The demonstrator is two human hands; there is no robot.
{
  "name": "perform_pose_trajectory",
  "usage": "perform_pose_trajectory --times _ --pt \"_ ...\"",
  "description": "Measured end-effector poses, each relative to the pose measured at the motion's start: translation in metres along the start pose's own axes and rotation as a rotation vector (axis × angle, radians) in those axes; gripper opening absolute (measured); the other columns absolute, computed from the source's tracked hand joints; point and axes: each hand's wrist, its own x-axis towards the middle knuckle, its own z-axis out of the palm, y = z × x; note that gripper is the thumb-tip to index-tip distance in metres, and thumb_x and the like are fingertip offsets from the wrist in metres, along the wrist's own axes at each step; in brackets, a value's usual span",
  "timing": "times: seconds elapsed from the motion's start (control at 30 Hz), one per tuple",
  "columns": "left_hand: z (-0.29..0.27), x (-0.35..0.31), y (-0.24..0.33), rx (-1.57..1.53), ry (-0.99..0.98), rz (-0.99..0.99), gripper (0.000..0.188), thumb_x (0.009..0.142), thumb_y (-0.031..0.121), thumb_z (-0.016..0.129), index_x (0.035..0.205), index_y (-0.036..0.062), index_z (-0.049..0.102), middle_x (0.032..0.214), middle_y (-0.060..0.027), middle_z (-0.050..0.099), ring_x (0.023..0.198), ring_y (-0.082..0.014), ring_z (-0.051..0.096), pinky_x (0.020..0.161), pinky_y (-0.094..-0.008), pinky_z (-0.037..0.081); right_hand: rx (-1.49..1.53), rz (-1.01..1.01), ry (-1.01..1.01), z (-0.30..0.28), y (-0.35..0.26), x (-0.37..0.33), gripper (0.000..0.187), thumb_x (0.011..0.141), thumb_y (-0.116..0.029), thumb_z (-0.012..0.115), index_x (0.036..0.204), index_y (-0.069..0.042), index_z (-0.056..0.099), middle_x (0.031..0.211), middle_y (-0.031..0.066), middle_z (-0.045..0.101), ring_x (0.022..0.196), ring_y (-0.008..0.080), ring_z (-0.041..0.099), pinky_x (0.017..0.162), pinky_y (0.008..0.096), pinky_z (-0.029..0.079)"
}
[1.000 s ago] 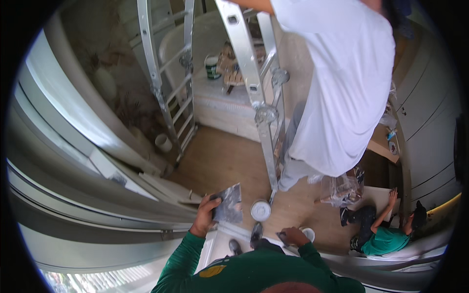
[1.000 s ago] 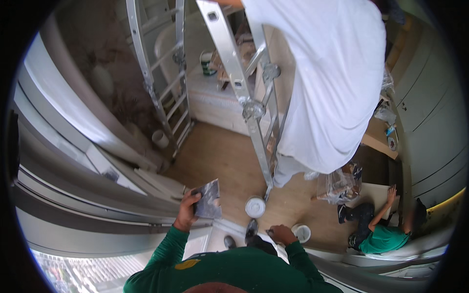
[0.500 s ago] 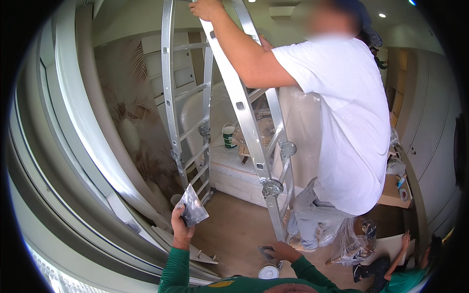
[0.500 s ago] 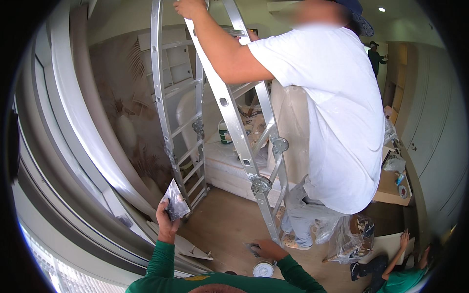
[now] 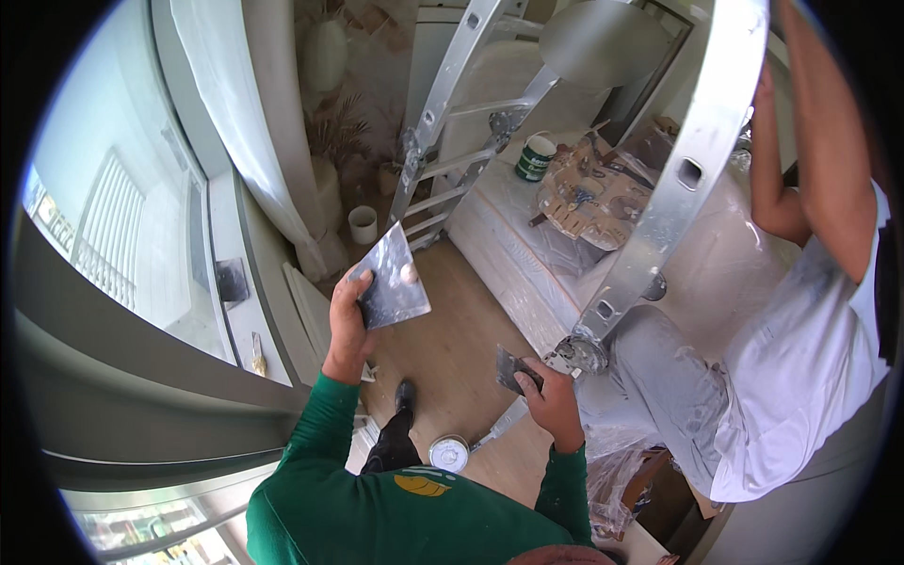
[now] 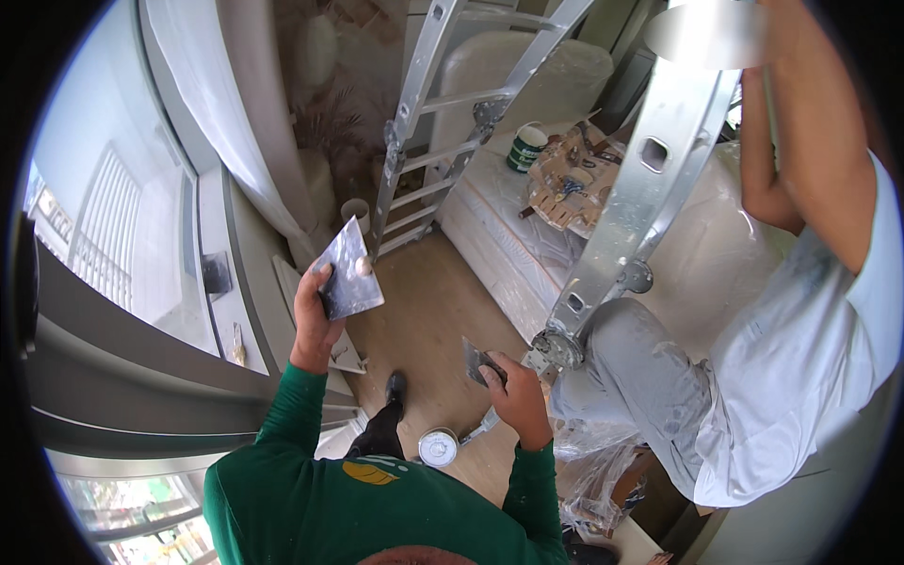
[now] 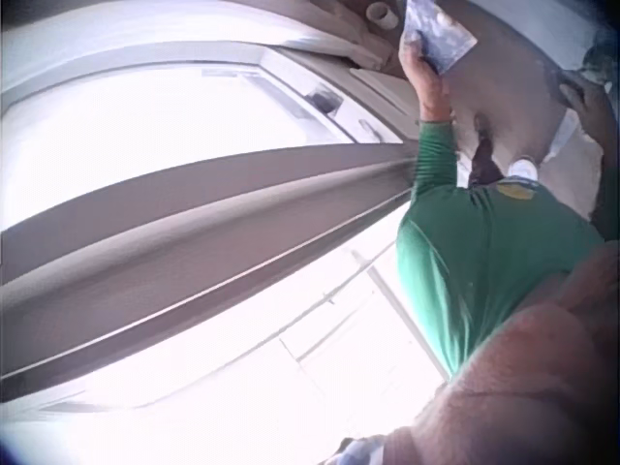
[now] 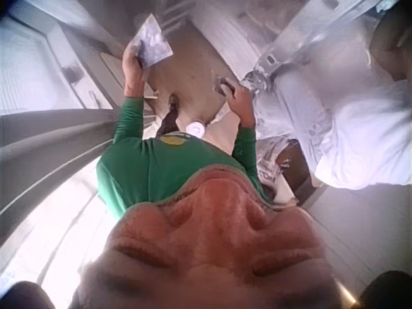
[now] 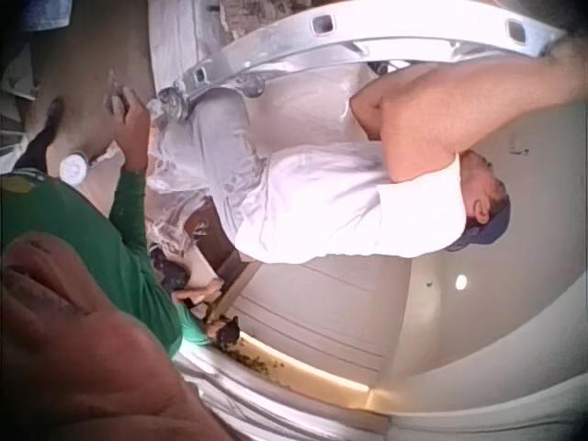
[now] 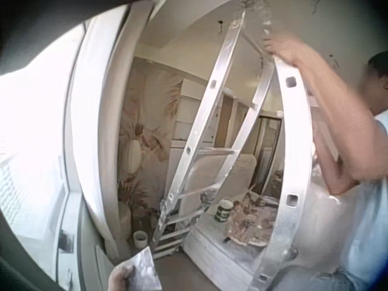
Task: The person prepares a room for finishing by applying putty to a window frame and furniture with spatulas, smoothing surfaces, and assisting others in moving a wrapped mattress.
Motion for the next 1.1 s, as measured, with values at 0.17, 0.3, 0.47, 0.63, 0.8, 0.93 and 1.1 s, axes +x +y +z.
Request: perform_pose_trajectory --times 0.17,0.3,0.47,0.63,0.8,0.93,1.1 --pt "0.024 0.083 -0.028 -0.115 0.013 0.045 0.045 0.095 0.025 0.059 0.13 -0.0027 0.055 0.112 -0.0135 0.068 0.093 -0.022 0.07 0.072 -0.0377 0.058 -0.085 -0.15 -0.188 0.022 -0.009 0.084 0.025 0.093 -0.016 0.065 0.108 0.005 0.067 0.097 0.0245 0.07 0.087 0.045 0.067 0.076 0.0452 0.053" --pt "0.003 0.119 0.0 -0.061 0.063 0.231 0.039 0.1 0.023 0.055 0.129 -0.0032 0.055 0.11 -0.0129 0.068 0.089 -0.0227 0.071 0.068 -0.0396 0.058 -0.171 -0.072 -0.239 0.025 -0.008 0.149 0.025 0.096 -0.019 0.062 0.11 0.002 0.067 0.1 0.0249 0.07 0.092 0.045 0.065 0.081 0.0475 0.051" --pt "-0.06 0.172 0.041 -0.008 0.305 0.506 0.027 0.099 0.016 0.056 0.117 -0.002 0.063 0.105 -0.0111 0.072 0.096 -0.0244 0.07 0.086 -0.0365 0.057 -0.367 0.119 -0.298 0.023 0.058 0.19 0.03 0.097 -0.021 0.061 0.115 0.003 0.067 0.105 0.0274 0.069 0.096 0.0448 0.066 0.085 0.0452 0.051" --pt "-0.137 0.181 0.067 0.044 0.451 0.638 0.031 0.098 0.017 0.058 0.121 -0.0034 0.063 0.112 -0.0119 0.071 0.1 -0.0243 0.069 0.088 -0.0378 0.056 -0.263 0.321 -0.428 0.03 0.079 0.204 0.04 0.096 -0.027 0.066 0.119 0.007 0.065 0.103 0.0275 0.071 0.095 0.035 0.07 0.089 0.0378 0.051" --pt "-0.181 0.178 0.068 0.125 0.518 0.653 0.029 0.099 0.019 0.055 0.119 -0.0025 0.061 0.107 -0.015 0.068 0.094 -0.0254 0.07 0.083 -0.0391 0.058 -0.239 0.386 -0.437 0.033 0.1 0.207 0.041 0.095 -0.027 0.068 0.119 0.007 0.065 0.101 0.0243 0.072 0.091 0.0281 0.069 0.088 0.0357 0.051" --pt "-0.175 0.176 0.081 0.041 0.703 0.657 0.033 0.092 0.012 0.064 0.12 -0.0058 0.06 0.105 -0.0123 0.068 0.092 -0.0223 0.069 0.083 -0.0347 0.057 -0.186 0.445 -0.447 0.033 0.108 0.205 0.042 0.095 -0.027 0.069 0.119 0.007 0.065 0.102 0.0226 0.072 0.091 0.0259 0.068 0.088 0.0354 0.051" --pt "-0.155 0.171 0.098 0.202 0.803 0.68 0.038 0.089 0.011 0.066 0.121 -0.0077 0.059 0.104 -0.0135 0.068 0.09 -0.0223 0.07 0.08 -0.0332 0.059 -0.204 0.366 -0.448 0.034 0.111 0.21 0.044 0.095 -0.032 0.066 0.117 0.006 0.066 0.1 0.0246 0.071 0.091 0.0361 0.069 0.087 0.0379 0.052"
